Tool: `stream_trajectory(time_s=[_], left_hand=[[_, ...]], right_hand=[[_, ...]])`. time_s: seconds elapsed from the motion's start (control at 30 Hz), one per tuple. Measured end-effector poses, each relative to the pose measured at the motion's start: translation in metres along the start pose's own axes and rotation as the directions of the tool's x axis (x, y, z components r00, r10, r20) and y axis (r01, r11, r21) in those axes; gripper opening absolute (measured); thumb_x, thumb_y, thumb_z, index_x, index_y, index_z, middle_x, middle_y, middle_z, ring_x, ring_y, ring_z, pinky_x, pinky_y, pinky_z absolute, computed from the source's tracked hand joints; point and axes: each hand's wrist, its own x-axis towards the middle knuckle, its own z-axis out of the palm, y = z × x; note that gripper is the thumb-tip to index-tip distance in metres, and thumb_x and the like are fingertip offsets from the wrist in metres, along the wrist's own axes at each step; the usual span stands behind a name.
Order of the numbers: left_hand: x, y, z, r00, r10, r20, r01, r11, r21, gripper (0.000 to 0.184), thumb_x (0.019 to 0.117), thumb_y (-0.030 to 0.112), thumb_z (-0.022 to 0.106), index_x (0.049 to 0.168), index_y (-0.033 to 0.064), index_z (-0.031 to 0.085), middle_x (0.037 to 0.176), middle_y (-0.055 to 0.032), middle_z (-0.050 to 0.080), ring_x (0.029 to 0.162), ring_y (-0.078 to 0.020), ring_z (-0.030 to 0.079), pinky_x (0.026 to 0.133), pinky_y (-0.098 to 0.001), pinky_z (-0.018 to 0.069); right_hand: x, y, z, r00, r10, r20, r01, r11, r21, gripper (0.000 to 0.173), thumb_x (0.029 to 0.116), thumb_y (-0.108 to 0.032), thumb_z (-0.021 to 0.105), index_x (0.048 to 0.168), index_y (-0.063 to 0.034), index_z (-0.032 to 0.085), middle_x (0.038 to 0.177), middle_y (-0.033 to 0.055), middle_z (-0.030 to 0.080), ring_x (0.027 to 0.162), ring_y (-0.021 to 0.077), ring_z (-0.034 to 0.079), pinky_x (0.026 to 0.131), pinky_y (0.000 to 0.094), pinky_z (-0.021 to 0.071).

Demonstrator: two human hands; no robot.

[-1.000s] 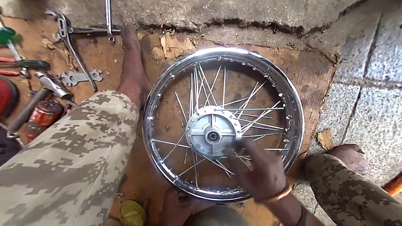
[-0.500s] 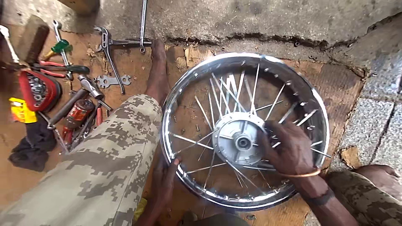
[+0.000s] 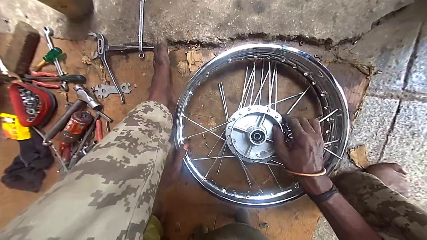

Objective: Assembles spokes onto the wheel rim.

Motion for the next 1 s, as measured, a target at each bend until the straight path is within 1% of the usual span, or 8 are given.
stream_trajectory(time_s=[0.1,0.2,0.27,0.4,0.53,0.67,0.87,1.0], left_hand=[[-0.02,-0.032,0.004,0.998,0.018,-0.062,-0.014,0.998,0.067,0.055,0.1005,0.026,0.056,0.151,0.0102,0.042,0.123,-0.0045,0.068,0.104,-0.0161,0.069,0.088,-0.0363,0.0611],[-0.045,-0.034,0.013,0.984,-0.091,-0.155,0.098,0.994,0.038,0.081,0.0943,0.039,0.065,0.16,0.01,0.029,0.147,-0.0109,0.054,0.126,-0.0173,0.06,0.103,-0.037,0.0553],[-0.066,-0.035,0.02,0.968,-0.084,-0.238,0.094,0.995,0.032,0.069,0.0967,0.041,0.061,0.149,0.0018,0.041,0.137,-0.0125,0.059,0.118,-0.0176,0.064,0.097,-0.0356,0.0578],[-0.098,-0.055,0.039,0.986,-0.039,-0.161,0.019,0.992,-0.124,0.03,0.098,0.01,0.055,0.123,-0.0059,0.058,0.102,-0.0108,0.072,0.086,-0.0227,0.074,0.075,-0.0389,0.066],[-0.103,-0.058,0.049,0.998,0.013,-0.059,-0.026,0.975,-0.221,0.026,0.089,-0.004,0.059,0.113,-0.0058,0.068,0.098,-0.0077,0.077,0.086,-0.0163,0.075,0.082,-0.0318,0.0641],[-0.101,-0.059,0.037,0.999,0.041,0.036,-0.029,0.959,-0.283,0.024,0.0922,0.008,0.065,0.115,-0.0006,0.07,0.102,-0.0077,0.077,0.089,-0.0189,0.075,0.083,-0.0352,0.0641],[-0.086,-0.048,0.019,0.994,-0.005,-0.114,0.003,1.0,-0.017,0.02,0.074,-0.002,0.078,0.092,0.0008,0.072,0.083,-0.0049,0.077,0.072,-0.0139,0.076,0.068,-0.0281,0.0658],[-0.085,-0.048,0.022,0.993,-0.067,-0.097,0.074,0.995,0.069,0.029,0.0736,0.004,0.082,0.101,0.0005,0.073,0.088,-0.0041,0.078,0.077,-0.013,0.077,0.071,-0.0281,0.0668]], right_hand=[[-0.016,-0.008,-0.02,0.999,-0.044,-0.027,0.046,0.995,0.087,0.046,0.0998,-0.028,0.059,0.137,-0.002,0.061,0.139,0.0209,0.059,0.127,0.0396,0.054,0.107,0.054,0.0434],[-0.058,-0.024,-0.03,0.991,-0.084,-0.102,0.101,0.98,0.173,0.039,0.0971,-0.024,0.063,0.126,0.0019,0.065,0.124,0.0229,0.065,0.112,0.0354,0.063,0.096,0.0511,0.0509],[-0.093,-0.033,-0.024,0.997,-0.073,0.011,0.068,0.965,0.251,0.03,0.096,-0.025,0.063,0.114,-0.0026,0.072,0.112,0.0178,0.07,0.1,0.028,0.069,0.083,0.0444,0.0596],[-0.137,-0.036,0.002,0.955,-0.012,0.297,-0.057,0.973,0.224,0.034,0.0993,-0.035,0.059,0.113,-0.0071,0.072,0.103,0.0087,0.072,0.085,0.0208,0.071,0.07,0.0395,0.0616],[-0.14,-0.035,0.002,0.914,-0.064,0.401,0.016,0.992,0.123,0.034,0.1019,-0.028,0.047,0.108,-0.0083,0.073,0.092,0.0071,0.073,0.08,0.0226,0.073,0.065,0.039,0.0608],[-0.132,-0.046,-0.007,0.88,-0.037,0.474,-0.021,0.993,0.115,0.031,0.1015,-0.028,0.046,0.098,-0.0101,0.071,0.083,0.0053,0.07,0.075,0.0226,0.072,0.063,0.0402,0.06],[-0.138,-0.07,-0.008,0.821,-0.036,0.57,-0.051,0.989,0.136,0.021,0.096,-0.024,0.055,0.098,-0.0084,0.07,0.084,0.0087,0.069,0.075,0.0266,0.072,0.058,0.0431,0.059],[-0.145,-0.063,-0.001,0.819,0.004,0.574,-0.125,0.977,0.173,0.028,0.0995,-0.032,0.053,0.099,-0.0088,0.069,0.086,0.0081,0.069,0.079,0.0256,0.072,0.064,0.0428,0.0599]])
